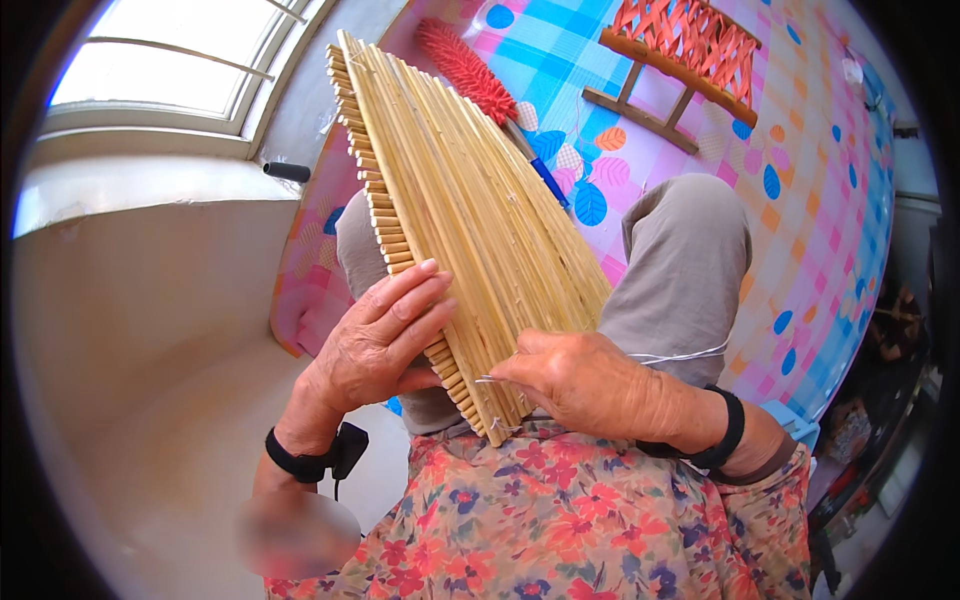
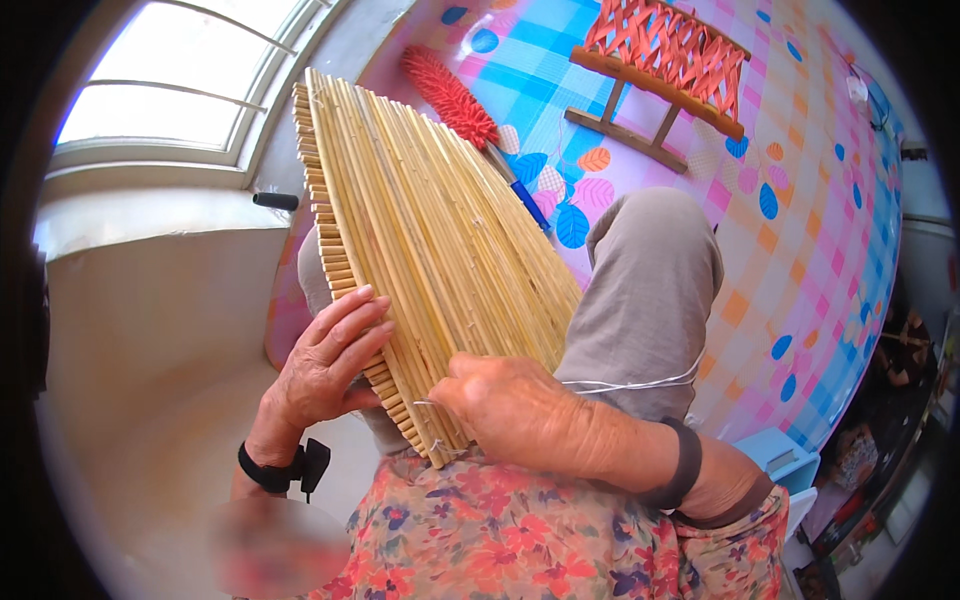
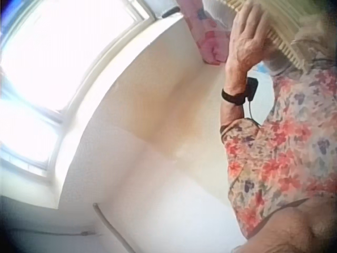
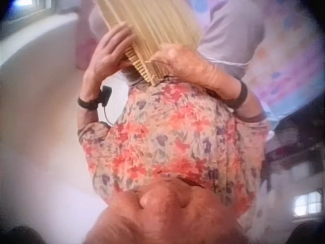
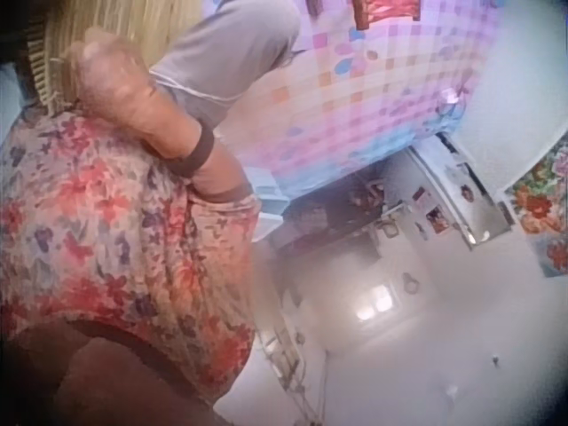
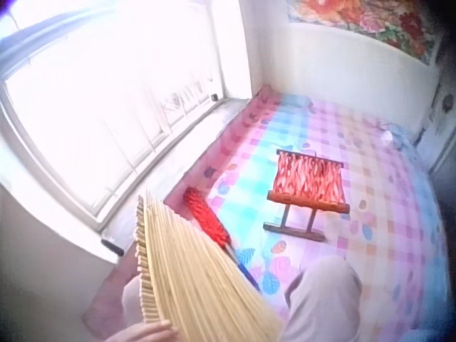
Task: The person weaves a white string through a bundle of thin bamboo sticks held in their lap. They repeatedly pass the string through the sticks and pull it tight to secure the bundle.
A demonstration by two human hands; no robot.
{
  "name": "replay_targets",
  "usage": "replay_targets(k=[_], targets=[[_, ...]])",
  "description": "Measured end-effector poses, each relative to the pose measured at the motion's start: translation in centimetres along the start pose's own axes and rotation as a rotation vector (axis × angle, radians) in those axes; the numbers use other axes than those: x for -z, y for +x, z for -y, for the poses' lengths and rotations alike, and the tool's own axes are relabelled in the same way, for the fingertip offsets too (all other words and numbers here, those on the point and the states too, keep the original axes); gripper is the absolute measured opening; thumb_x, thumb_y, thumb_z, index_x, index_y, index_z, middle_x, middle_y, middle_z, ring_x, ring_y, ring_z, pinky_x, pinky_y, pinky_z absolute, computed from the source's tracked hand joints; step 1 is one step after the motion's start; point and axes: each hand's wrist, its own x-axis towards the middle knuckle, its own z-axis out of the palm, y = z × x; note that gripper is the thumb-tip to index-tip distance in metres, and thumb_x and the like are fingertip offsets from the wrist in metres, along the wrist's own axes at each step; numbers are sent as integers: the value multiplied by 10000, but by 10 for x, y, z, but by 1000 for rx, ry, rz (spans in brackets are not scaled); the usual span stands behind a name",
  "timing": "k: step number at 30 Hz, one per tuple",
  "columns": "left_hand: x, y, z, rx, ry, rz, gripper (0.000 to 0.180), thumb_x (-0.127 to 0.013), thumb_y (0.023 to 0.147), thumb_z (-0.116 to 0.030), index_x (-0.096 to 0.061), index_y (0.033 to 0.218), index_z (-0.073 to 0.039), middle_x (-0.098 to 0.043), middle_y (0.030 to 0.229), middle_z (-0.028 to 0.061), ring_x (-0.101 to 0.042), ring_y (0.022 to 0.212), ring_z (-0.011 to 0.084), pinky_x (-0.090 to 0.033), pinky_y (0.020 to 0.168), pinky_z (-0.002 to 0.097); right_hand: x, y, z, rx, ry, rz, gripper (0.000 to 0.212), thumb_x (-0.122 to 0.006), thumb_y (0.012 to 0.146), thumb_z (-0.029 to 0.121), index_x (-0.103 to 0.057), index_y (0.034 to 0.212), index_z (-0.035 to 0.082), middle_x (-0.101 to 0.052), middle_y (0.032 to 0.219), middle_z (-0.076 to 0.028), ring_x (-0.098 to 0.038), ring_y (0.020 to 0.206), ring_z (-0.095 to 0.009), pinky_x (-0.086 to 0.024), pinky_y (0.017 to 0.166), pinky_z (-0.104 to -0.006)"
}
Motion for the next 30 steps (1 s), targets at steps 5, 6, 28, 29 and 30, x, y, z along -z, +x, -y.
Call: replay_targets(k=[5,6,28,29,30], targets=[[-5,-1,4,-51,-21,-41,703,-755,729,-405,-572,1277,-4,-509,1393,159,-437,1362,334,-405,1095,460,-7,2,1,32,-115,-33,153,-656,863,69,-677,1014,48,-591,832,-136,-644,776,-335,-538,652,-402],[-6,-1,5,-63,-21,-49,701,-761,726,-397,-571,1274,-3,-508,1391,160,-438,1360,334,-405,1094,462,-9,2,1,37,-121,-56,146,-654,867,68,-678,1010,48,-589,828,-135,-642,774,-335,-536,651,-400],[-18,43,15,-358,-177,-322,455,-741,793,-362,-630,1036,6,-601,1186,153,-461,1304,319,-425,1036,427,30,-15,21,-160,-249,-13,263,-666,864,33,-688,1123,73,-606,910,-127,-640,823,-297,-514,728,-358],[-21,48,17,-381,-194,-342,436,-729,802,-363,-639,1014,7,-609,1171,154,-466,1297,320,-435,1023,426,31,-15,24,-179,-217,-14,273,-663,863,23,-687,1131,68,-611,922,-126,-645,832,-291,-514,733,-349],[-22,53,18,-402,-217,-339,395,-693,844,-336,-624,1035,3,-600,1200,160,-473,1305,333,-450,1004,438,31,-16,22,-196,-193,-4,285,-640,887,23,-658,1172,28,-645,1000,-115,-666,904,-231,-518,784,-321]])
